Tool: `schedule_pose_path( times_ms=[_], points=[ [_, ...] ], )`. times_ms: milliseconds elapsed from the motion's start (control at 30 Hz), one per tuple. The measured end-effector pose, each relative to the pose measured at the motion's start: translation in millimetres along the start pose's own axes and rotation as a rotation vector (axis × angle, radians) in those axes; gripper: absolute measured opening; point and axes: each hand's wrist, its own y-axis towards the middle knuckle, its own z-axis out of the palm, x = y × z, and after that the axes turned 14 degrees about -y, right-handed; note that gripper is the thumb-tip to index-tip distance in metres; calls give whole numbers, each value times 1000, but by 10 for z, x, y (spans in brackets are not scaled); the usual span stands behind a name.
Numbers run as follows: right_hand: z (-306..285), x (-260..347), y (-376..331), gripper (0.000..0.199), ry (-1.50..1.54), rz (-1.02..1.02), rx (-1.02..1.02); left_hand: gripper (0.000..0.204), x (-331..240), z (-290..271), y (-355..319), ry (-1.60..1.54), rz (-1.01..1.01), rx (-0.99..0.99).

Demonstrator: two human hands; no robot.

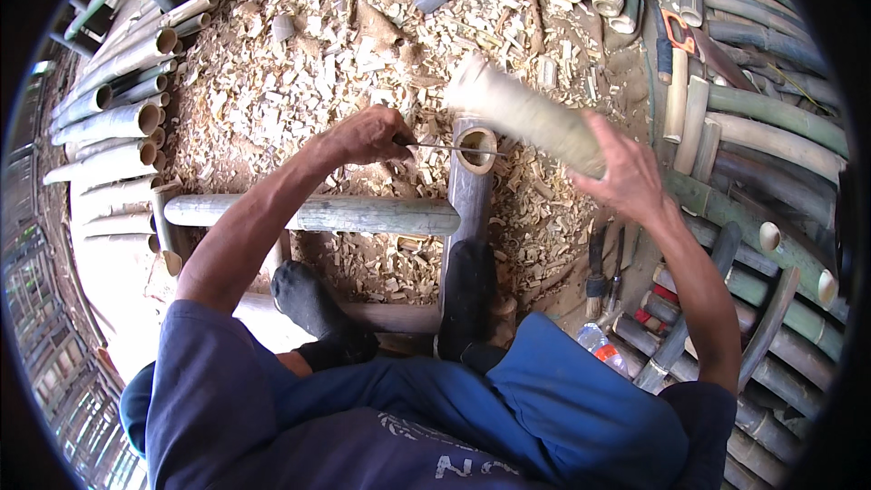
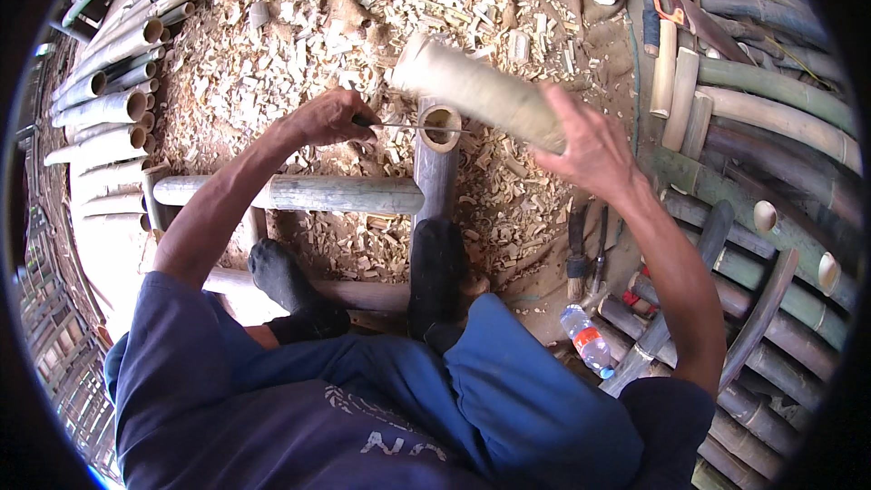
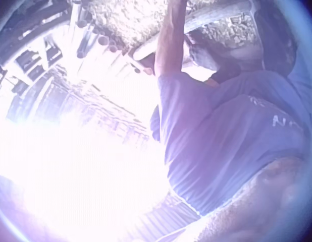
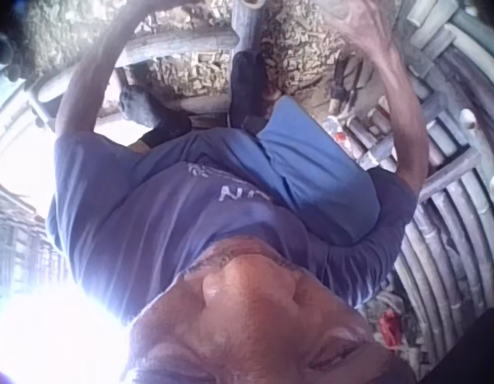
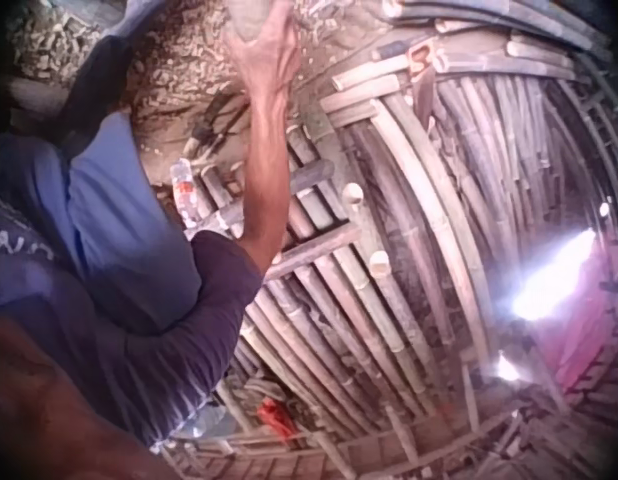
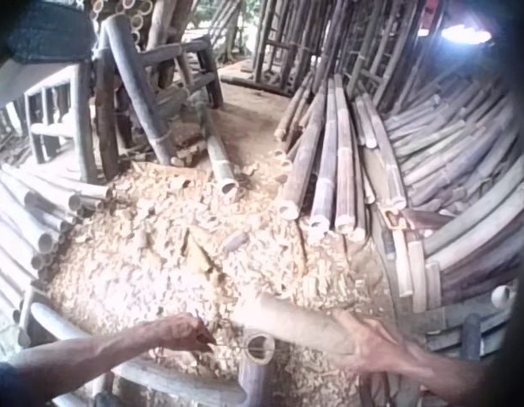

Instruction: The person whittles and fits together pieces of bamboo using a knife to create a joint.

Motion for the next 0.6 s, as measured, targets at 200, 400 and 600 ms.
schedule_pose_path(
  times_ms=[200, 400, 600],
  points=[
    [-195, 152, -110, 69, 475, 369, -105, 31, -68, 59, 70, 306, 140, -140],
    [-21, 486, -475, 75, 544, 543, 87, 44, -24, 230, 130, 401, -29, -222],
    [146, 438, -725, 68, 380, 487, 216, 44, -71, 165, 188, 357, -52, -161]
  ],
)
